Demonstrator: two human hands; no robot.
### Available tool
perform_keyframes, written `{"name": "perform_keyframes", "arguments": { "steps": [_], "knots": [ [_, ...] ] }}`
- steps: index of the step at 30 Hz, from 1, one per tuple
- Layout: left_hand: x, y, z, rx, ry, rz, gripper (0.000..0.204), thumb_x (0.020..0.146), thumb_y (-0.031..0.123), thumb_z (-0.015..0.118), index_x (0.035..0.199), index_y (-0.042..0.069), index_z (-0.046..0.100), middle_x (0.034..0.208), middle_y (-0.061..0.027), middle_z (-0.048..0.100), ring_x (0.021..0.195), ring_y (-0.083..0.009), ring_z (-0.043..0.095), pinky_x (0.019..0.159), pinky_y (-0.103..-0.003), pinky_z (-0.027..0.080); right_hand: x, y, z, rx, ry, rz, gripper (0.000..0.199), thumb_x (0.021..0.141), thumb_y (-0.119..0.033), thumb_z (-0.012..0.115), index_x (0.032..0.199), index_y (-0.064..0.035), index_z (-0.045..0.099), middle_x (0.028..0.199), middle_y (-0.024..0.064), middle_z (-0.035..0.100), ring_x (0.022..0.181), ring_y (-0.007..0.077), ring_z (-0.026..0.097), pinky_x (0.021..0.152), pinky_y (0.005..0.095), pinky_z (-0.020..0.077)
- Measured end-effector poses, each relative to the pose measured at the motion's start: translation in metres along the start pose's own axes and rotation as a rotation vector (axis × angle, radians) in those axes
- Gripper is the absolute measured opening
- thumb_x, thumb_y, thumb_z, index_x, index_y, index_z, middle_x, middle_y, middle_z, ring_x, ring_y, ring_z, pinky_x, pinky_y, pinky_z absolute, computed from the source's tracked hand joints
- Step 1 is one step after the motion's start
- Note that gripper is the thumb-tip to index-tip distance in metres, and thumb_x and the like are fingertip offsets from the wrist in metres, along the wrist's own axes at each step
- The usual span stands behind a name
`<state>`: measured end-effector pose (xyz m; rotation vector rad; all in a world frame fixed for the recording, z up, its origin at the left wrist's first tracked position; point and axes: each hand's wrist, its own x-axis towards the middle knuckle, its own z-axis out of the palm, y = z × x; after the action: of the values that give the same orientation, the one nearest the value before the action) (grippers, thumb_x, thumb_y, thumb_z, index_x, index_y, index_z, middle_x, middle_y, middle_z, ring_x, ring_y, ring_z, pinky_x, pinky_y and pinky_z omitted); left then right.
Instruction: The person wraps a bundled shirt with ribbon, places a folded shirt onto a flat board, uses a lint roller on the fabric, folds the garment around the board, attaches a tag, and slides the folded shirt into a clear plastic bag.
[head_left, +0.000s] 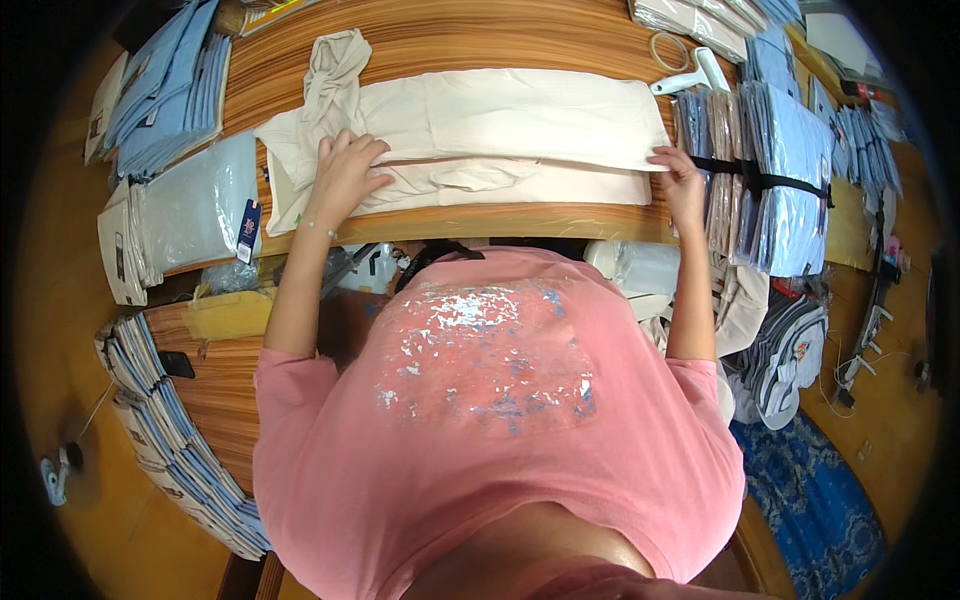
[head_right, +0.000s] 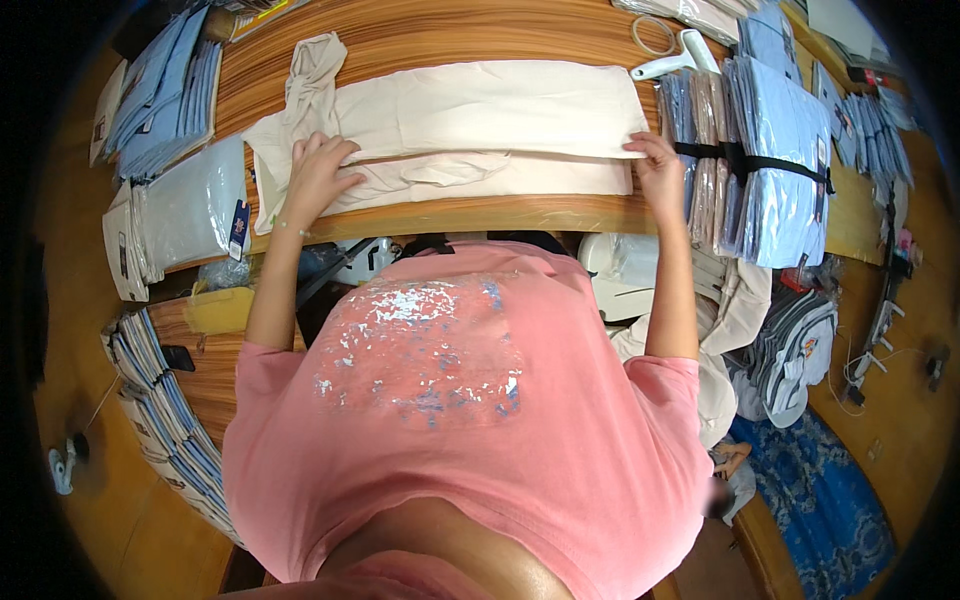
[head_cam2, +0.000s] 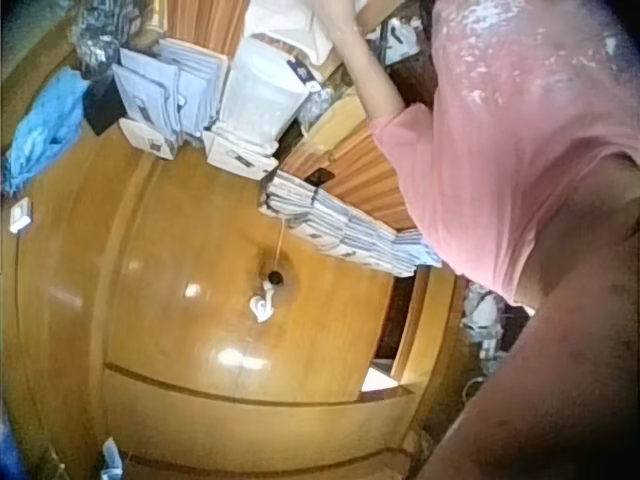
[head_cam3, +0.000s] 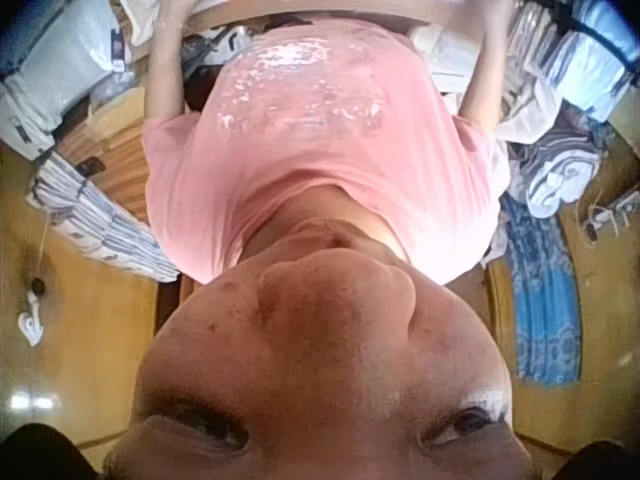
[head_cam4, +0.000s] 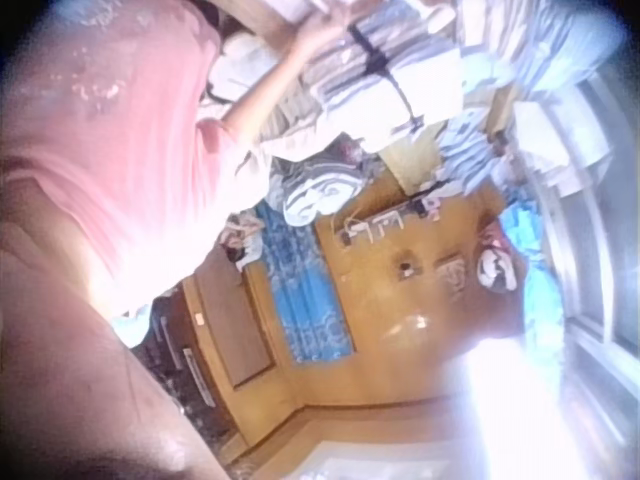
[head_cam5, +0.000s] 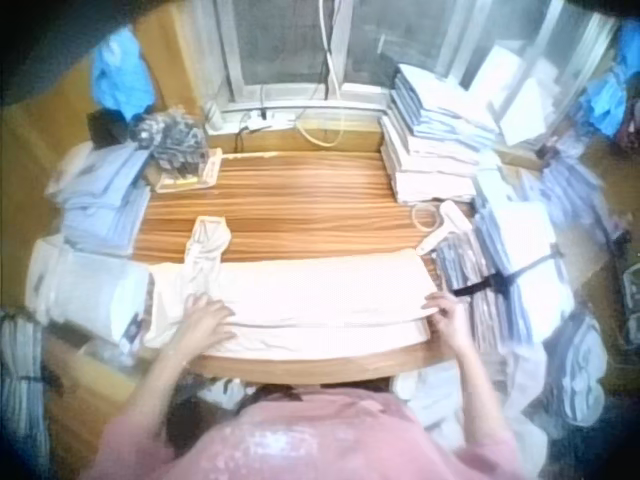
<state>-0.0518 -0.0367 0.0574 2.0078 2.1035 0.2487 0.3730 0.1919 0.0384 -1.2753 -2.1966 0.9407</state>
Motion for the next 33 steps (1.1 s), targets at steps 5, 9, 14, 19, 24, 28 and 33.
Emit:
{"name": "perform_keyframes", "arguments": {
  "steps": [5,9,14,19,24,28,33],
  "knots": [
    [-0.025,0.011,0.03,0.063,0.11,-0.022,0.035,0.068,0.025,0.07,0.1,0.014,0.059,0.092,0.0009,0.055,0.091,-0.0211,0.047,0.082,-0.039,0.032,-0.019,0.011,0.012,-0.064,-0.034,0.059,0.03,0.069,0.012,0.049,0.09,0.0001,0.067,0.108,0.0152,0.06,0.096,0.0281,0.06,0.084,0.0302,0.0465],
    [-0.04,0.009,0.043,0.094,0.164,-0.03,0.031,0.072,0.023,0.068,0.1,0.015,0.059,0.09,0.0012,0.055,0.091,-0.0206,0.047,0.082,-0.039,0.032,-0.021,0.007,0.013,-0.309,-0.213,-0.037,0.026,0.071,0.007,0.049,0.09,-0.0001,0.066,0.109,0.0197,0.059,0.099,0.0353,0.057,0.089,0.0368,0.0442],
    [-0.056,0.002,0.053,0.124,0.23,0.022,0.022,0.074,0.019,0.064,0.096,0.015,0.061,0.089,0.0021,0.054,0.09,-0.019,0.047,0.082,-0.037,0.033,0.035,-0.097,0.052,-0.617,-0.201,-0.325,0.029,0.071,-0.004,0.062,0.1,-0.0077,0.065,0.11,0.0178,0.057,0.102,0.035,0.054,0.085,0.0416,0.0449],
    [-0.065,-0.005,0.066,0.116,0.248,0.063,0.021,0.075,0.02,0.063,0.095,0.015,0.063,0.098,0.0024,0.055,0.095,-0.018,0.048,0.086,-0.038,0.034,0.121,-0.213,0.217,-0.414,-0.166,-0.894,0.037,0.075,-0.002,0.055,0.108,-0.0169,0.063,0.123,0.0091,0.05,0.113,0.0268,0.047,0.086,0.0434,0.0401],
    [-0.065,-0.004,0.036,-0.043,0.37,0.045,0.029,0.078,0.023,0.061,0.106,0.015,0.063,0.118,-0.0075,0.051,0.11,-0.0237,0.045,0.094,-0.04,0.033,0.167,-0.231,0.281,-0.687,-0.255,-0.991,0.028,0.078,-0.015,0.059,0.105,-0.0165,0.063,0.125,0.0064,0.049,0.119,0.0249,0.043,0.092,0.0525,0.0331],
    [-0.045,-0.057,0.0,-0.513,0.931,-0.215,0.041,0.085,0.036,0.055,0.114,0.008,0.058,0.122,-0.0137,0.05,0.11,-0.0279,0.047,0.097,-0.038,0.033,0.101,-0.313,0.212,-0.386,-0.777,-0.896,0.025,0.077,-0.018,0.061,0.101,-0.0107,0.061,0.098,0.0102,0.061,0.095,0.0294,0.057,0.086,0.0452,0.042],
    [0.016,-0.109,-0.001,-1.125,-0.199,-0.219,0.054,0.091,0.049,0.04,0.108,0.001,0.061,0.1,-0.0133,0.061,0.094,-0.0249,0.056,0.087,-0.033,0.04,0.0,-0.356,0.163,0.399,-1.172,-0.808,0.024,0.08,-0.016,0.062,0.101,-0.0041,0.059,0.087,0.016,0.062,0.073,0.0319,0.06,0.066,0.0386,0.0471]
  ]
}}
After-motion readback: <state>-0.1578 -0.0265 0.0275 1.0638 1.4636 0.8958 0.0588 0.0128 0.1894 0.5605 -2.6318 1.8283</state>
